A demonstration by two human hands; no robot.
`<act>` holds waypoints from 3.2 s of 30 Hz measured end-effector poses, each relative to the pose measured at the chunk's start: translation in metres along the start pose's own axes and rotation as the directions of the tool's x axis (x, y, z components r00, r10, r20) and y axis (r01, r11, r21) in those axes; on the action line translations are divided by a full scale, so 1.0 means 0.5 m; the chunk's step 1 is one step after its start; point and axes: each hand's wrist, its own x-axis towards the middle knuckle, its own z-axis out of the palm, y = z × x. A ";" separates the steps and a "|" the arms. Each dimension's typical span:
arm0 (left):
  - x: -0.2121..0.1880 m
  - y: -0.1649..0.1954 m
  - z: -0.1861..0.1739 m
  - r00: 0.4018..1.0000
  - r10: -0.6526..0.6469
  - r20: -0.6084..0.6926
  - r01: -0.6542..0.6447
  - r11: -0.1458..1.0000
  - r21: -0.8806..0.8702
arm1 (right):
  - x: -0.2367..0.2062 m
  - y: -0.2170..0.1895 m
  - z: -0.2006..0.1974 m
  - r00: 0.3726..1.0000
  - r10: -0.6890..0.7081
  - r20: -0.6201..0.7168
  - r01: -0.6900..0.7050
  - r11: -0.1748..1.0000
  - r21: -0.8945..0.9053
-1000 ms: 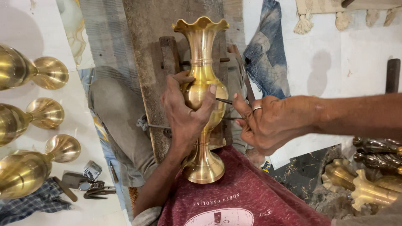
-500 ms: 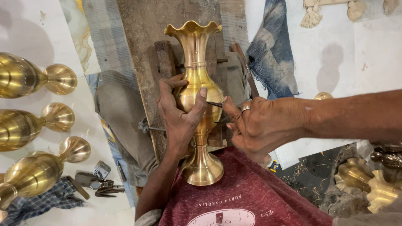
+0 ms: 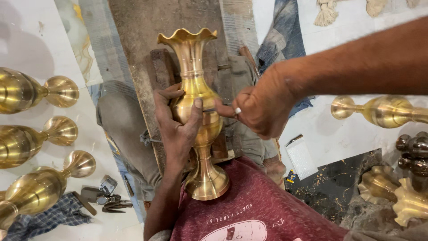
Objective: The person holds a brass vase steady on a wooden bench board and engraves decorative marks onto its body using a small hand scriber, rotating the vase to reach different spots and continuing the engraving around the surface.
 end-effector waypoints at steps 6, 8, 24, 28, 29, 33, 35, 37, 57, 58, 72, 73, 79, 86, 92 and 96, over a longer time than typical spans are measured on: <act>-0.001 -0.008 0.011 1.000 0.019 -0.025 -0.018 1.000 0.007 | -0.001 0.017 -0.004 0.996 -0.041 0.076 0.033 0.993 0.109; -0.002 -0.010 0.010 0.999 0.021 -0.041 -0.020 1.000 0.010 | 0.003 0.020 -0.017 0.995 -0.037 0.094 0.024 0.990 0.140; -0.012 -0.009 0.008 0.998 -0.031 -0.046 0.034 0.998 0.057 | 0.016 0.012 -0.037 0.994 0.038 0.103 -0.059 0.977 0.203; -0.013 -0.015 0.010 0.999 0.020 -0.029 -0.019 0.999 0.043 | 0.012 0.016 -0.036 0.993 0.021 0.115 -0.044 0.978 0.204; -0.012 -0.016 0.010 0.999 0.014 -0.030 -0.014 1.000 0.020 | 0.012 0.017 -0.036 0.993 0.017 0.118 -0.041 0.978 0.202; -0.011 -0.015 0.010 0.999 -0.001 -0.051 0.003 0.999 0.035 | 0.013 0.016 -0.037 0.991 0.013 0.135 -0.042 0.977 0.209; -0.011 -0.013 0.010 0.998 -0.020 -0.055 0.020 1.000 0.001 | 0.015 0.017 -0.039 0.990 0.006 0.139 -0.034 0.979 0.203; -0.012 -0.011 0.011 0.999 -0.031 -0.041 0.030 0.999 -0.020 | 0.018 0.018 -0.044 0.990 0.012 0.142 -0.041 0.978 0.206; -0.014 0.013 0.013 0.997 -0.057 -0.061 0.057 0.998 -0.001 | -0.007 0.017 -0.027 0.989 0.027 0.147 -0.054 0.982 0.183; -0.015 0.014 0.014 0.998 -0.045 -0.052 0.046 0.999 0.010 | -0.007 0.016 -0.027 0.989 0.034 0.146 -0.062 0.979 0.192; -0.012 0.008 0.012 0.997 -0.054 -0.051 0.053 0.998 -0.021 | -0.006 0.011 -0.035 0.987 0.011 0.160 -0.049 0.971 0.234; -0.013 0.008 0.011 0.998 -0.044 -0.049 0.044 0.999 -0.010 | -0.003 0.011 -0.035 0.988 0.019 0.156 -0.055 0.972 0.230; -0.018 -0.005 0.014 0.999 0.005 -0.038 -0.008 0.998 -0.067 | 0.004 0.028 -0.063 0.958 0.275 0.085 -0.288 0.927 0.241; -0.009 -0.036 -0.014 0.999 0.047 0.025 -0.046 0.998 -0.040 | 0.014 -0.118 -0.046 -0.316 0.941 -0.122 -0.673 -0.132 0.728; 0.014 -0.064 -0.031 0.994 0.090 0.059 -0.069 0.954 -0.292 | 0.285 -0.252 0.049 -0.868 -0.347 0.354 0.461 -0.301 0.835; 0.005 -0.069 -0.038 0.993 0.084 0.085 -0.052 0.944 -0.326 | 0.356 -0.254 0.086 -0.709 -0.409 0.574 0.675 -0.160 0.720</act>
